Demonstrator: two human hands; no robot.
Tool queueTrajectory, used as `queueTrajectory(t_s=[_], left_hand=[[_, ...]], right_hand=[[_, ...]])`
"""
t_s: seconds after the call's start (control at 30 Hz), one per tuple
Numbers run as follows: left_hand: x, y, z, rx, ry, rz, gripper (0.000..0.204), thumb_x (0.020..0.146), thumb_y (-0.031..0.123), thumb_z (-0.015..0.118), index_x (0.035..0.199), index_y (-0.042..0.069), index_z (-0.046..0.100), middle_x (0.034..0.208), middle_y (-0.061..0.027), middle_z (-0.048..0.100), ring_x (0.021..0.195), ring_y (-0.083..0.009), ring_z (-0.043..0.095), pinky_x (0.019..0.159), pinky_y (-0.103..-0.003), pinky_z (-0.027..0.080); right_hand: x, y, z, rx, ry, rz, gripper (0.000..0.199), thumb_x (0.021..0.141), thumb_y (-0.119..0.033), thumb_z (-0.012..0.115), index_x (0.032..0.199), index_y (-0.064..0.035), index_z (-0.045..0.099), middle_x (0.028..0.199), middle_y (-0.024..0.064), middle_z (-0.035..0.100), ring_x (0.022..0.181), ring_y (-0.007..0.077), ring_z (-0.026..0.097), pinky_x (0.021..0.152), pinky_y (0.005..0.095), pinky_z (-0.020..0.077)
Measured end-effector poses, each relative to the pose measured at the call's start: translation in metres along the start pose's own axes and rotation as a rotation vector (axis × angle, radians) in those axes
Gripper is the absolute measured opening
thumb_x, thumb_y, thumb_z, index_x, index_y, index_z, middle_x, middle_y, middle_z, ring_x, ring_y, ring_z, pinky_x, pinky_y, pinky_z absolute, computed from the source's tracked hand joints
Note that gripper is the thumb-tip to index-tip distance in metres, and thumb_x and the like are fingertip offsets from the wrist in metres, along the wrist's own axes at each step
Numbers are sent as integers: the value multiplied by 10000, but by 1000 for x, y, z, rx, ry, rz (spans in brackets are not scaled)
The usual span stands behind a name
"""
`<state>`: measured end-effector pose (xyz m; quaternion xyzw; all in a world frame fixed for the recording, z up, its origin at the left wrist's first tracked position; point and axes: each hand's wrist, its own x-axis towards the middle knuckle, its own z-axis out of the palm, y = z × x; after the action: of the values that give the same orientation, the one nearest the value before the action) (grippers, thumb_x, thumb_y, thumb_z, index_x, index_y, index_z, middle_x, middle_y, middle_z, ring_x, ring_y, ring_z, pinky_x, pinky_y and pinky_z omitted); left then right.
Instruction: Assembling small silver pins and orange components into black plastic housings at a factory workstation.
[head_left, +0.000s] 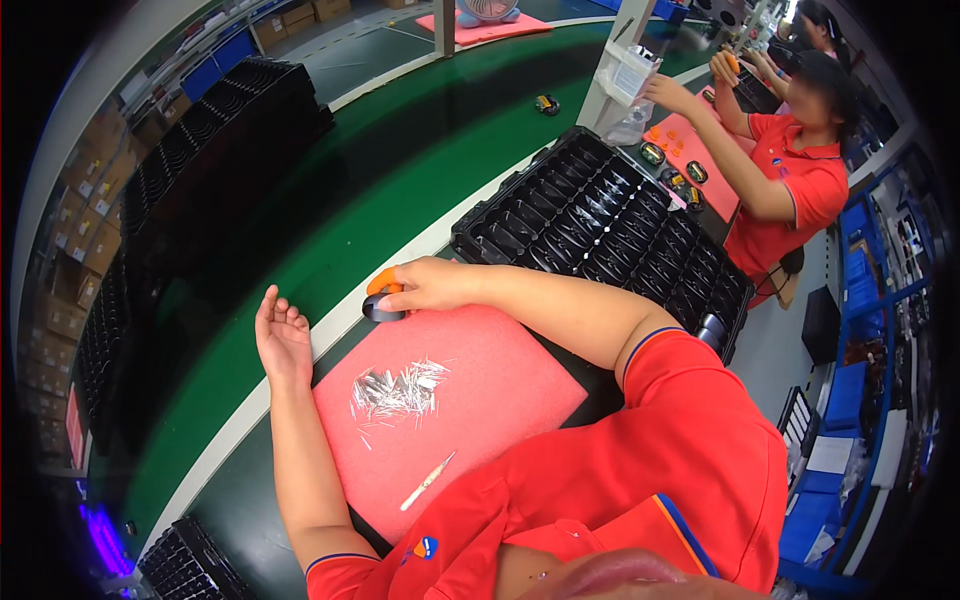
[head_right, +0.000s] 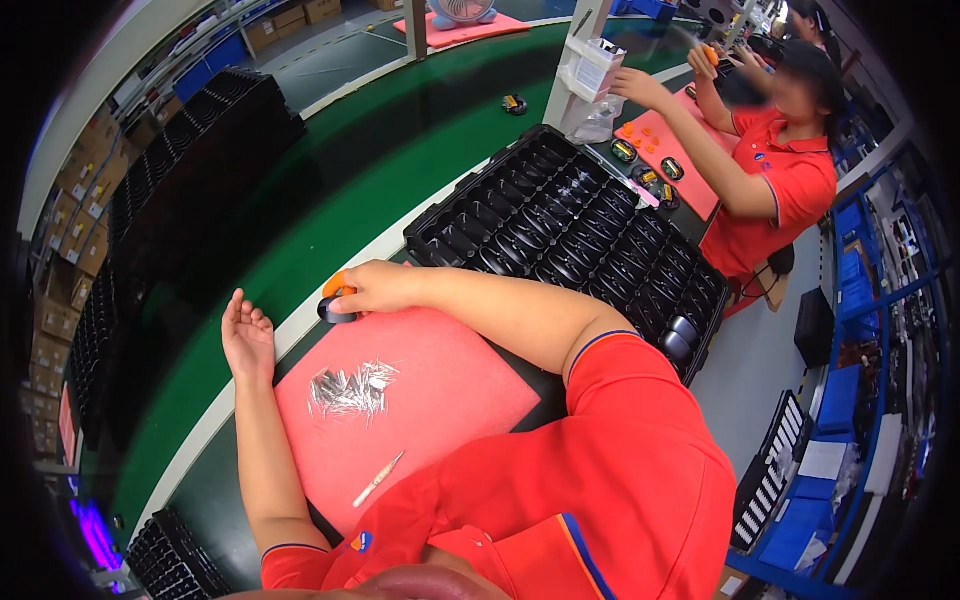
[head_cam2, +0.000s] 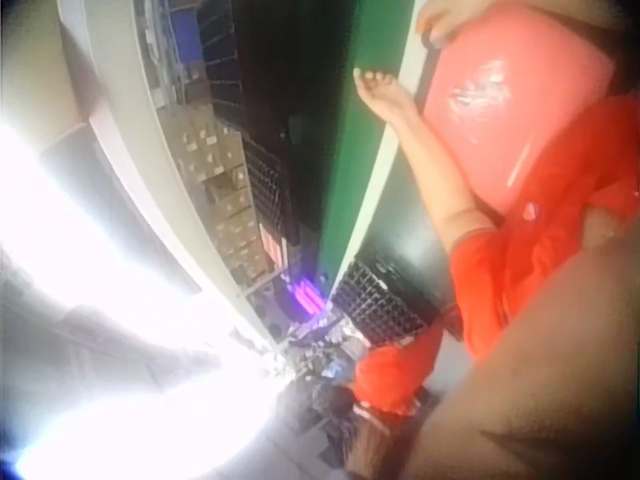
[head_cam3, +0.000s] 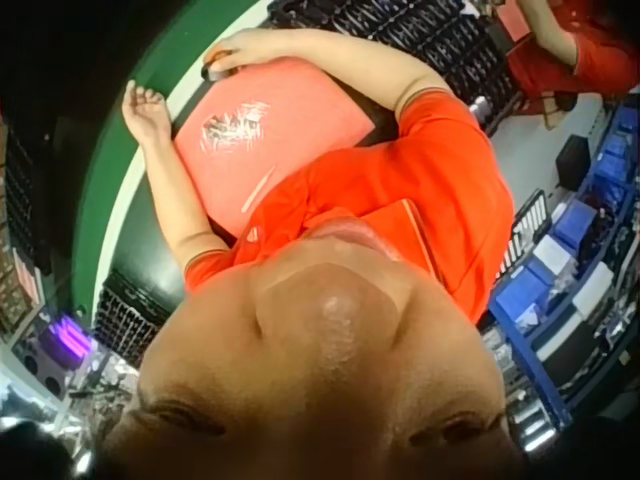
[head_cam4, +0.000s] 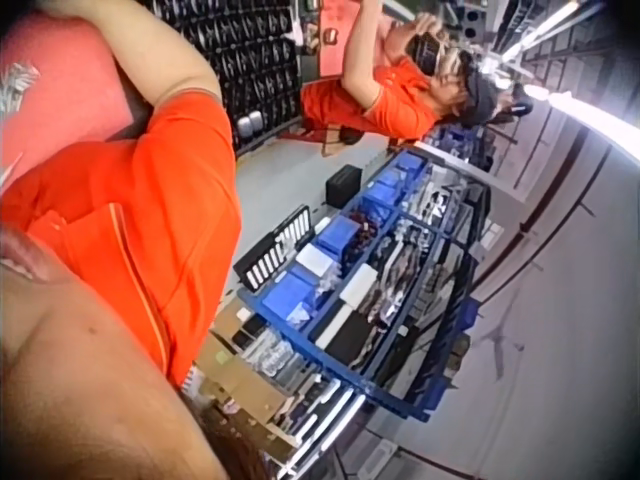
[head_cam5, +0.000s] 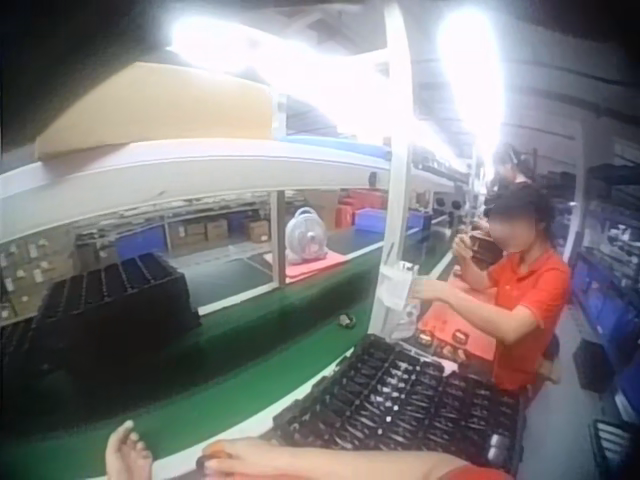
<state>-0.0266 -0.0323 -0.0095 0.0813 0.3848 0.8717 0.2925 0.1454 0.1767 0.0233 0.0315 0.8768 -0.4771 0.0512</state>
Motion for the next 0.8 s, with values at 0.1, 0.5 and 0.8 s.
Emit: queueTrajectory(t_s=[0.1, 0.5, 0.8], left_hand=[[0, 0, -3, 0, 1, -3, 285, 949, 217, 455, 1148, 28, 535, 855, 1, 524, 742, -97, 487, 647, -214, 419], [-2, 0, -1, 0, 15, -14, 241, 937, 199, 484, 1103, 45, 565, 835, 12, 537, 720, -91, 494, 642, -208, 420], [-2, -1, 2, 0, 12, -3, 247, 931, 189, 495, 1116, 39, 563, 836, 5, 541, 720, -91, 492, 643, -207, 419]], right_hand=[[-4, -8, -3, -10, -6, 29, 525, 893, -427, 562, 1151, 30, 570, 824, 119, 645, 771, 211, 622, 717, 303, 476], [1, 3, 2, -3, -4, -13, 531, 898, -422, 552, 1246, -22, 529, 825, 104, 636, 766, 202, 614, 709, 301, 471], [4, 11, 4, -11, 30, -36, 527, 882, -452, 560, 1048, 46, 600, 787, 120, 649, 742, 225, 627, 694, 315, 481]])
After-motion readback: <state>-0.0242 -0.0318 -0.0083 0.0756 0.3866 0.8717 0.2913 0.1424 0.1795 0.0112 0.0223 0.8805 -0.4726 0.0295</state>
